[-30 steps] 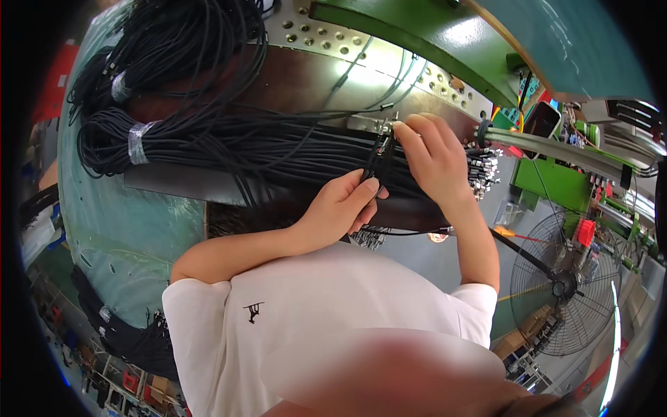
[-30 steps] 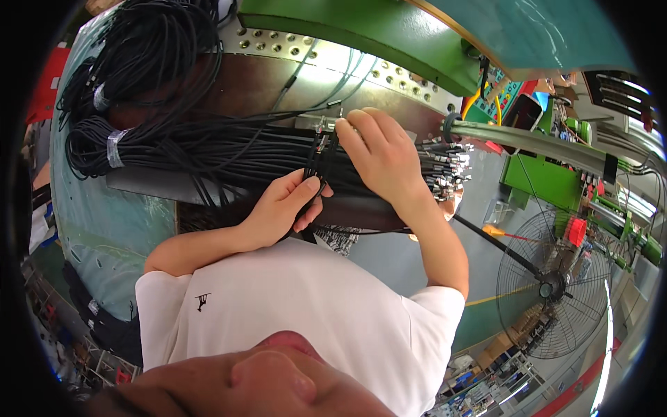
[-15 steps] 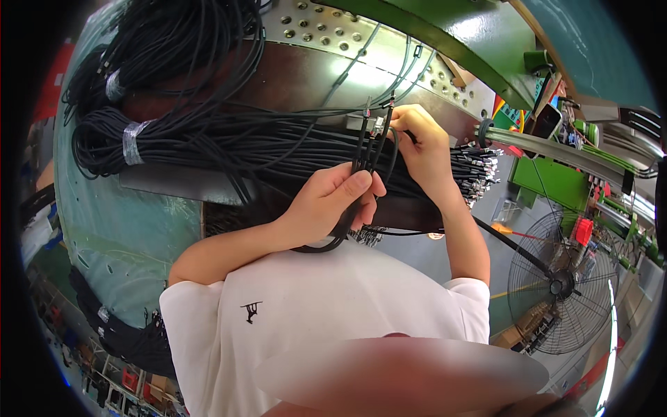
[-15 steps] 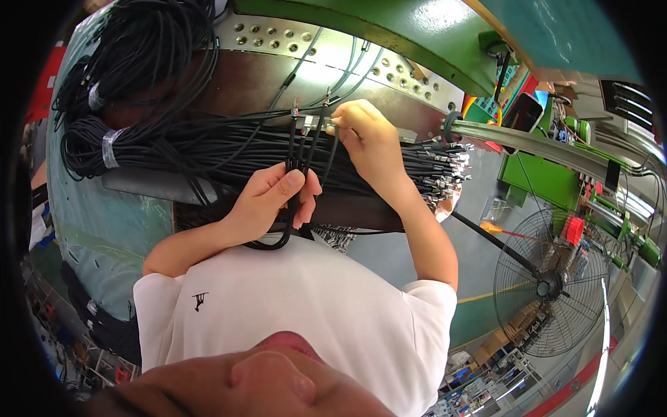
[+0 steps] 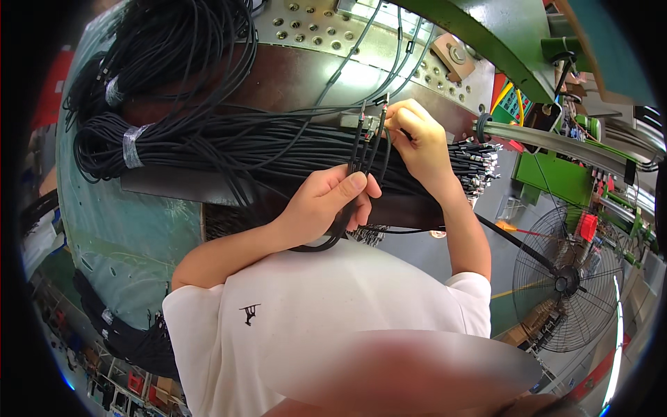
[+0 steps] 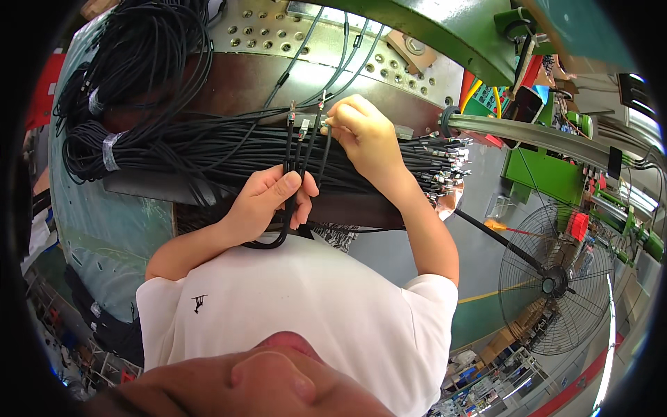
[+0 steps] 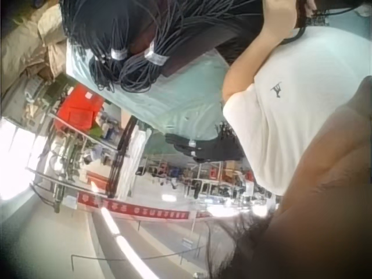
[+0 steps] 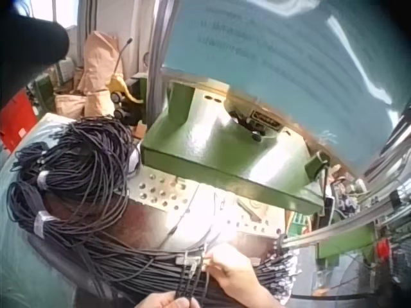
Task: Plugging cable connectors into a testing fixture to verify electrical connectivity in a factory setting.
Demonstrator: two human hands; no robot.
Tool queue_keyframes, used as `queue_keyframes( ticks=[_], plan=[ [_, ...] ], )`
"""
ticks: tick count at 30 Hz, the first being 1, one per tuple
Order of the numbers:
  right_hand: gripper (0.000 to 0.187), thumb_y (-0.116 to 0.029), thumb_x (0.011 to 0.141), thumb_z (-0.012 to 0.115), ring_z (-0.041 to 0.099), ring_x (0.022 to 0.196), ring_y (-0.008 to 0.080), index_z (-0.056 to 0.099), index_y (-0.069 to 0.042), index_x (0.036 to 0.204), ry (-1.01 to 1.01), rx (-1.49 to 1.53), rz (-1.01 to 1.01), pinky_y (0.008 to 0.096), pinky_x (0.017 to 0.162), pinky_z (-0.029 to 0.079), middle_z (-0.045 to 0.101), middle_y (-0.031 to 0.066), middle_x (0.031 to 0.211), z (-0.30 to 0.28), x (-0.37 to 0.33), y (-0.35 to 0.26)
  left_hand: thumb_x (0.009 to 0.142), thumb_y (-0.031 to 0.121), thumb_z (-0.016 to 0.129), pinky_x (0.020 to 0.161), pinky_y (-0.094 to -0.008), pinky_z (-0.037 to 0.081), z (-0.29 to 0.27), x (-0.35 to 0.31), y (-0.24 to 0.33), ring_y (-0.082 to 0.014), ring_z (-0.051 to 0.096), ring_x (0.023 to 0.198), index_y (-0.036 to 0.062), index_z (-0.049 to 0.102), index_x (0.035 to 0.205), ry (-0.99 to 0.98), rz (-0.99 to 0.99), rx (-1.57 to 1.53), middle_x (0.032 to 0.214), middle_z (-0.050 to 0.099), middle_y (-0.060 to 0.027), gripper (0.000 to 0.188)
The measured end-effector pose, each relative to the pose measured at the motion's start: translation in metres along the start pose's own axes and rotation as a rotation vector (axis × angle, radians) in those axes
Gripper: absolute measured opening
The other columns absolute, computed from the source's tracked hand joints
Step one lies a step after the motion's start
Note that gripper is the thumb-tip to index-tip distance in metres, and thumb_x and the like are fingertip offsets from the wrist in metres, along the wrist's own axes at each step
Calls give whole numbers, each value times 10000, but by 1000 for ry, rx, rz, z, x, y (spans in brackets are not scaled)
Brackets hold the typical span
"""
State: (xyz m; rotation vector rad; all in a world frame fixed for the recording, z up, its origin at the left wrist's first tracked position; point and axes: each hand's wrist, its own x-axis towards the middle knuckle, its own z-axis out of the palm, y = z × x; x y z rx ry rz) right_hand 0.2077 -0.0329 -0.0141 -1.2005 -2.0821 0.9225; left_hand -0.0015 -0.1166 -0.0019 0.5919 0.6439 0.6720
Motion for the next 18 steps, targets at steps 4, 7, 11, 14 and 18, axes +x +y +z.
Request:
queue_keyframes(
  ticks=[4,7,11,14,18],
  plan=[
    [157,120,762,640,622,810,221,566,28,865,5,-36,-15,289,691,503,606,95,940,0,1,-3,1062,349,442,629,-238,477,0,0,0,-98,570,664,13,594,1038,-4,9,-8,761,632,-53,369],
    [151,74,765,669,628,850,279,596,-2,873,4,-313,-97,327,704,518,620,101,948,-1,1,-8,1061,344,447,624,-236,478,0,1,1,-98,570,655,5,592,1034,-9,11,-5,752,632,-56,369],
    [191,0,767,713,642,865,303,640,-53,934,173,-398,-304,370,748,525,649,98,977,-9,-1,-14,1065,328,433,619,-245,479,6,3,4,-114,585,657,-4,594,1024,-21,-34,74,758,638,-75,371],
    [235,-5,744,719,651,828,287,636,-35,961,143,-634,-372,357,709,517,648,96,947,-14,-5,-14,1067,306,426,671,-255,480,12,5,8,-120,589,673,-8,606,1024,-104,-80,52,799,655,-88,364],
    [202,-61,754,730,654,894,281,623,-43,924,294,-234,-224,365,757,517,678,80,959,-15,-9,-6,1070,324,423,689,-255,490,14,3,16,-121,600,719,-16,609,1040,29,61,281,821,654,-87,389]
  ],
)
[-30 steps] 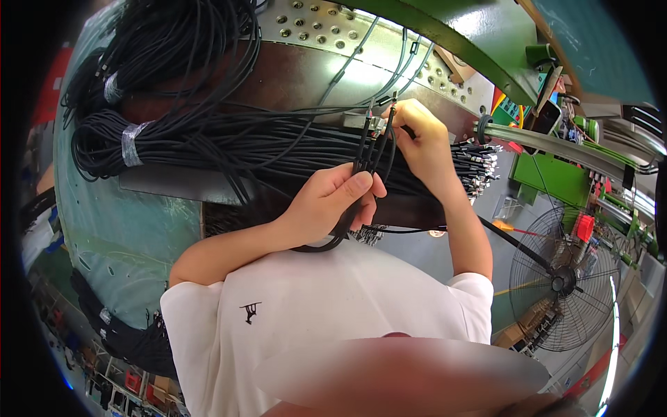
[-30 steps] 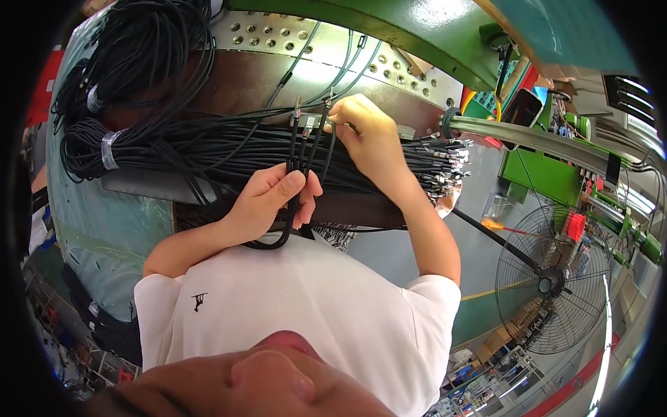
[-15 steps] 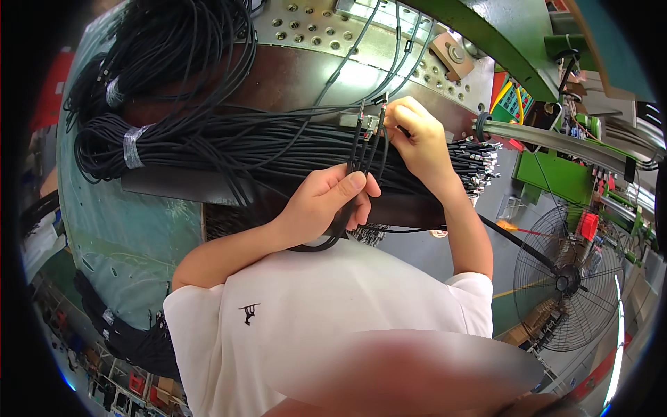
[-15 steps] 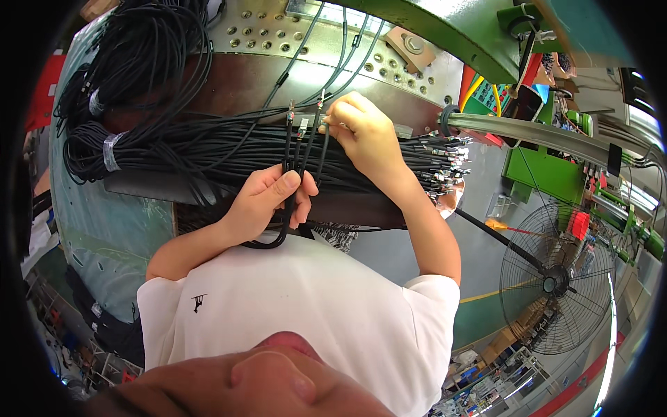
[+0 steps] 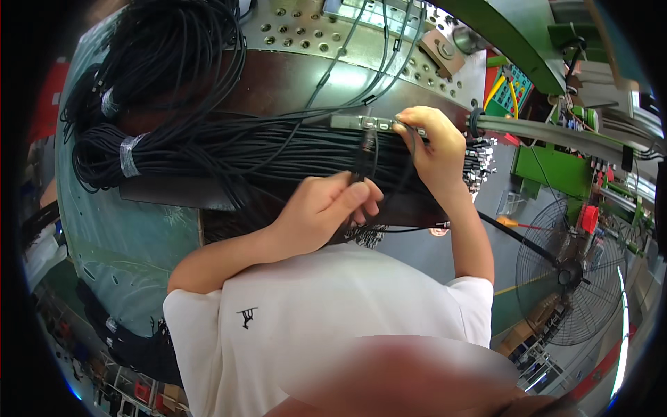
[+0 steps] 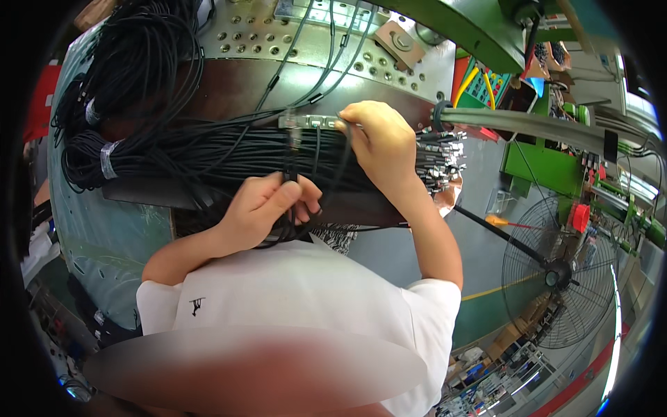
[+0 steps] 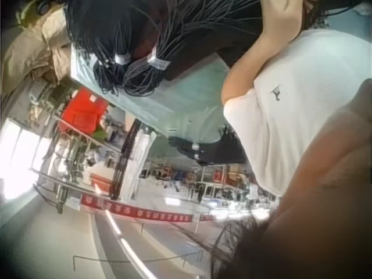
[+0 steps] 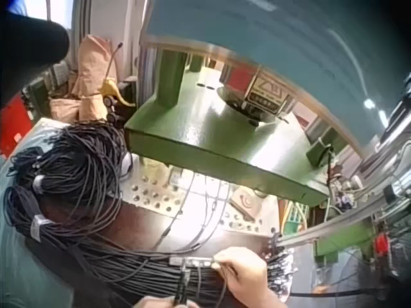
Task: Plugging cable connectors into a testing fixture to verify electrical connectivity in a factory setting.
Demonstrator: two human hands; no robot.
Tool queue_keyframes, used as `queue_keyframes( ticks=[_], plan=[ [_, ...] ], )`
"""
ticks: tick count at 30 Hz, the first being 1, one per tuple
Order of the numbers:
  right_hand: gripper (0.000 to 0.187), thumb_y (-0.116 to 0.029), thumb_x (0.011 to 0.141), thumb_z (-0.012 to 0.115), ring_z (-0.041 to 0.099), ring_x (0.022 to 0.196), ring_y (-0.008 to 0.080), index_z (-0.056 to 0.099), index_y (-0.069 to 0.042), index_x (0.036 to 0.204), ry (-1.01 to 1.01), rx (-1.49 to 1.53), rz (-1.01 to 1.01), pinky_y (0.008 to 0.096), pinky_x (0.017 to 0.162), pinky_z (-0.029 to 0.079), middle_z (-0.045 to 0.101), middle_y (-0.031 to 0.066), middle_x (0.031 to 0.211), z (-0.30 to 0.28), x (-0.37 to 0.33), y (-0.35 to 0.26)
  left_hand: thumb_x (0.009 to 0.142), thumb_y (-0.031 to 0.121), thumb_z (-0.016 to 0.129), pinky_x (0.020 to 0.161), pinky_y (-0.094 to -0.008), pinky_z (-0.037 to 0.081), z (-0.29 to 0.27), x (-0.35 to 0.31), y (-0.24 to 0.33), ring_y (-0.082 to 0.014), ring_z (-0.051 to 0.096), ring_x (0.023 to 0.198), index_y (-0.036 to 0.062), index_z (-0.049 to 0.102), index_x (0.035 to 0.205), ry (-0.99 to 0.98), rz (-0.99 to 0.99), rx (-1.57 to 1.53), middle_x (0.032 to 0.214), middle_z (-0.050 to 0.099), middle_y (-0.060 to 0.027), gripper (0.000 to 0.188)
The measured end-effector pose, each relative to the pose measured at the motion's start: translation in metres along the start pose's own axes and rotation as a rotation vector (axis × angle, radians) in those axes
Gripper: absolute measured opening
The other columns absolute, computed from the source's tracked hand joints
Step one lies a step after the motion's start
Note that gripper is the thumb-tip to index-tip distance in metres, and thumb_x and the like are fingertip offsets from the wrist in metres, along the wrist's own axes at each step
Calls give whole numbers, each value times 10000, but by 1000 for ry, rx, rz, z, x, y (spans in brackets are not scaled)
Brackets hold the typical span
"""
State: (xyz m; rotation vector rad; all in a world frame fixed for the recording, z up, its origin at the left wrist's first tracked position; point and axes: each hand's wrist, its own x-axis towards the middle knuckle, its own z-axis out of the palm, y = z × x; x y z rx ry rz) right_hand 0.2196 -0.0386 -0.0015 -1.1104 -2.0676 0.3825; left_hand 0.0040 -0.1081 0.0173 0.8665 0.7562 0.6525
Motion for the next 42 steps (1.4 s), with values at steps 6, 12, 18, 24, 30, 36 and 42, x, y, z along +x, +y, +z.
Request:
queue_keyframes(
  ticks=[6,12,18,24,30,36,42],
  plan=[
    [179,7,753,707,638,839,278,601,-44,887,-152,-114,34,375,720,519,655,68,949,8,-10,3,1071,345,420,649,-251,513,-8,4,1,-127,618,699,6,588,966,-79,-62,-187,796,637,-79,392],
    [159,9,753,709,628,829,264,610,-54,861,-199,-92,49,381,704,506,631,46,927,6,-9,5,1071,341,419,632,-264,516,-4,11,-2,-132,620,687,14,584,943,-85,-102,-180,778,619,-72,388],
    [192,7,735,710,620,819,261,601,-72,871,-162,-9,67,383,700,505,608,40,905,5,-6,7,1066,340,433,623,-265,515,-3,12,-1,-136,622,681,17,583,932,-81,-100,-182,768,623,-74,381],
    [203,8,735,708,619,826,261,617,-91,886,-251,56,131,386,689,509,603,34,902,2,-5,11,1065,333,437,612,-260,515,-1,14,-4,-128,621,675,21,582,925,-82,-107,-176,768,621,-70,372],
    [170,-22,753,706,619,823,262,620,-93,881,-247,-115,50,386,685,513,610,29,915,-3,1,3,1066,337,430,604,-252,513,-3,17,-3,-129,610,640,25,583,927,-101,-114,-163,744,627,-78,375],
    [191,-109,746,661,627,879,222,594,-80,923,-335,-395,-424,339,757,497,609,53,935,-29,8,-12,1043,304,441,582,-251,494,6,25,4,-135,613,622,22,607,886,-121,-197,-151,726,634,-70,363],
    [159,7,767,679,657,913,273,604,-27,903,-114,-32,36,361,784,524,686,100,982,-32,-9,12,1043,226,432,643,-260,526,6,16,36,-137,641,662,-31,666,1003,55,438,609,740,664,-83,350]
  ],
)
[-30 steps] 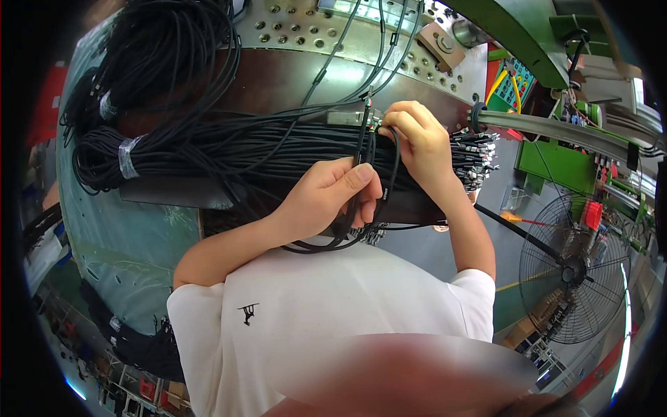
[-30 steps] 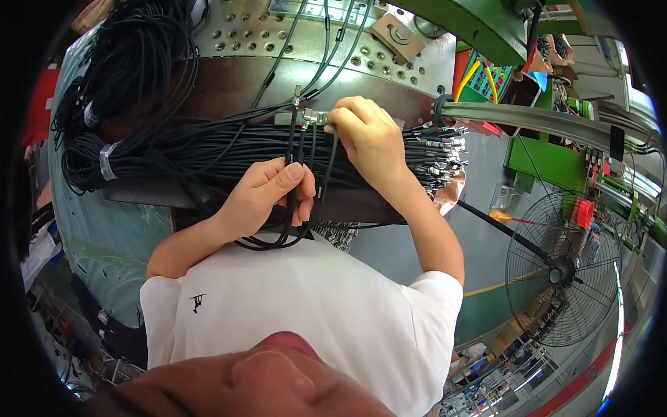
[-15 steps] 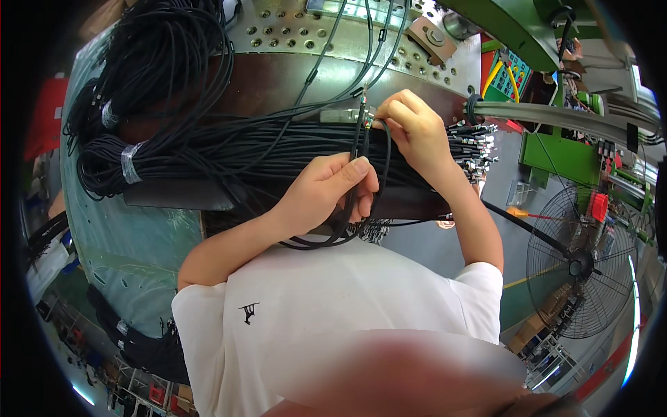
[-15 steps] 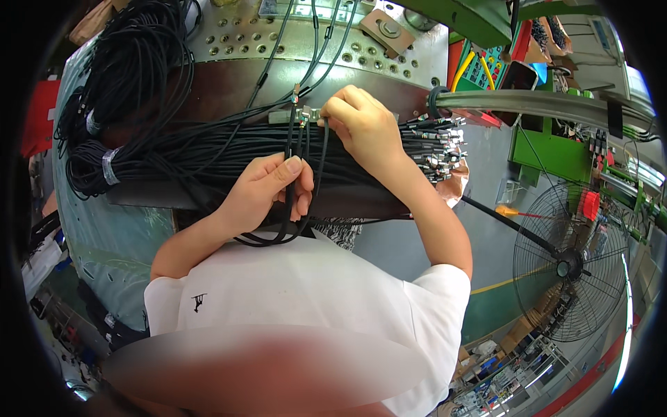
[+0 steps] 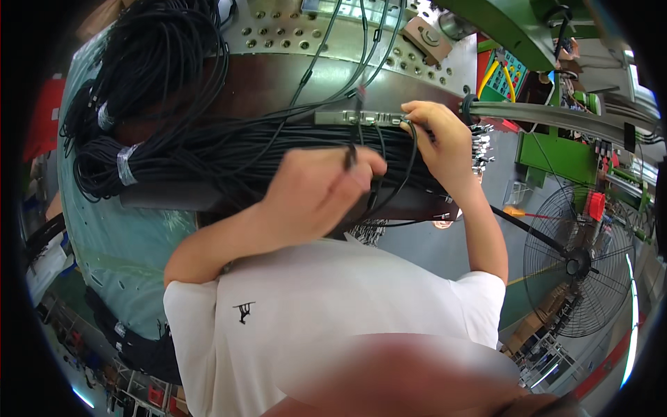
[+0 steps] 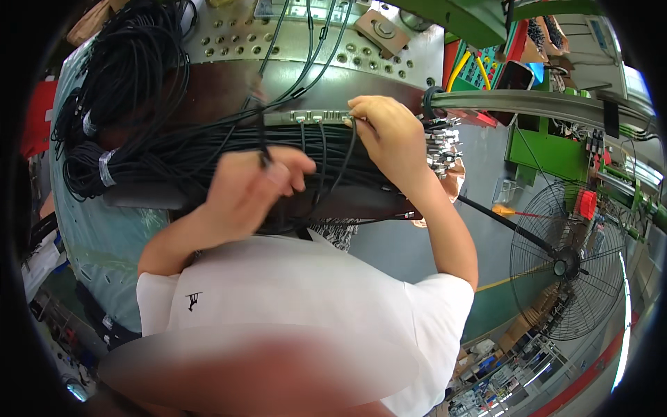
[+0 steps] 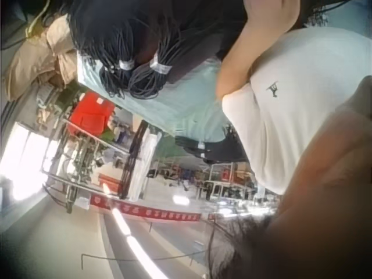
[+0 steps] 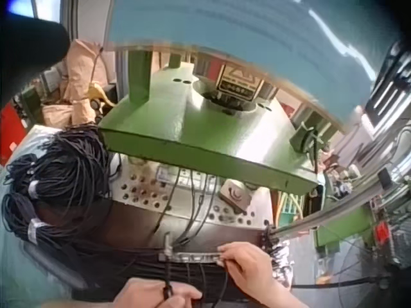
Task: Plugging cable connectors into a testing fixture to verify electrical connectivity in a factory setting.
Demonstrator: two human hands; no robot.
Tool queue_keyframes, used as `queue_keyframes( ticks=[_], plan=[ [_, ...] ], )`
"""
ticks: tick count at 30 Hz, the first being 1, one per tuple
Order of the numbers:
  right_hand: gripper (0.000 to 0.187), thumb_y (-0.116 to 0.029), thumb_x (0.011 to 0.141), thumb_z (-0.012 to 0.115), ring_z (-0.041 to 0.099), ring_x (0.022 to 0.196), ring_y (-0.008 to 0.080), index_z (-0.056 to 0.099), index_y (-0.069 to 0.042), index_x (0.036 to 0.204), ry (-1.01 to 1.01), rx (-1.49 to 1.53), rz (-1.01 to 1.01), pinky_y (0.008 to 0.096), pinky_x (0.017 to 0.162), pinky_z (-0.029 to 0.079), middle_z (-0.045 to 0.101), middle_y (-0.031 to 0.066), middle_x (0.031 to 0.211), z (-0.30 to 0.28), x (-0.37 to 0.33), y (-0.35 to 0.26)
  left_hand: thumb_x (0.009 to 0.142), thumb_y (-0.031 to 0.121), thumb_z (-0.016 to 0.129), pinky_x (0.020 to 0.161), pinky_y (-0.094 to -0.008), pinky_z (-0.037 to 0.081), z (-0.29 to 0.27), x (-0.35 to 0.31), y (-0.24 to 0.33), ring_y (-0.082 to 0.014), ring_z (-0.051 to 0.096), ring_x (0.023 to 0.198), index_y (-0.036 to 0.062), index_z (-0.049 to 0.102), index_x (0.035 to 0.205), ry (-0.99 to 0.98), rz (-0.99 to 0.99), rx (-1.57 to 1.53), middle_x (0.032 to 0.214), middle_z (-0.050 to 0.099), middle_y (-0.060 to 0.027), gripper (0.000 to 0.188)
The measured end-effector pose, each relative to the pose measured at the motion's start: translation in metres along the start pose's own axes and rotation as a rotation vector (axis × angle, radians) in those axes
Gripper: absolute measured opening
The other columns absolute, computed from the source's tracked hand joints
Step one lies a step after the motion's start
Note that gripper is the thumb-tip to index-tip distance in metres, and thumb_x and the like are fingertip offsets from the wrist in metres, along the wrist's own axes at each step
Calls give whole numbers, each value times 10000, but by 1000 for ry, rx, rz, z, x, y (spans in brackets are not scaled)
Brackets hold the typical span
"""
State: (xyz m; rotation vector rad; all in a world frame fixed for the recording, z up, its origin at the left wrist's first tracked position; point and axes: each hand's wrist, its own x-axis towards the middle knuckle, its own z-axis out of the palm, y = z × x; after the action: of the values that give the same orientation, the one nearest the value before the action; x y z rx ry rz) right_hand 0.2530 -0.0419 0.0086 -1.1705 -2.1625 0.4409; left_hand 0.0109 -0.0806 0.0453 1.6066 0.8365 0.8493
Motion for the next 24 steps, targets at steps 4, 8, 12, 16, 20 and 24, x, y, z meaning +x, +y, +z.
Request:
queue_keyframes(
  ticks=[4,8,12,16,20,24],
  plan=[
    [155,72,773,675,663,896,292,589,6,883,-68,166,196,366,780,537,689,125,971,14,-11,15,1075,317,317,549,-249,514,-6,6,3,-146,620,582,-46,634,1036,-276,-430,-628,704,649,-111,483],
    [168,60,779,685,649,882,304,579,-4,892,-112,101,156,377,751,530,670,121,965,9,-8,13,1070,332,332,491,-253,478,11,14,-8,-159,606,529,-47,617,1027,-446,-611,-704,685,648,-115,476],
    [271,-13,755,741,648,901,302,613,-46,991,75,-84,-4,384,780,509,675,90,988,-2,-4,4,1063,325,346,478,-253,468,21,29,-6,-163,592,499,-57,630,1000,-477,-718,-817,677,650,-114,480],
    [258,-3,759,742,675,890,284,640,-48,992,14,-109,-151,372,781,521,700,94,973,-1,-7,5,1042,315,405,547,-273,493,21,36,13,-152,619,563,-21,659,1013,-689,-673,-618,712,679,-100,423],
    [159,51,798,685,686,936,294,640,-8,938,-8,83,147,371,820,539,715,113,1001,2,-16,15,968,231,565,659,-292,514,-11,21,12,-158,661,682,13,635,1192,-476,-200,97,822,700,-75,320],
    [169,98,791,637,682,947,304,620,6,931,-80,91,149,370,825,543,706,124,1019,1,-19,23,951,265,581,795,-325,510,-62,39,-25,-212,676,857,2,634,1174,-96,-178,146,914,700,-148,349]
  ],
)
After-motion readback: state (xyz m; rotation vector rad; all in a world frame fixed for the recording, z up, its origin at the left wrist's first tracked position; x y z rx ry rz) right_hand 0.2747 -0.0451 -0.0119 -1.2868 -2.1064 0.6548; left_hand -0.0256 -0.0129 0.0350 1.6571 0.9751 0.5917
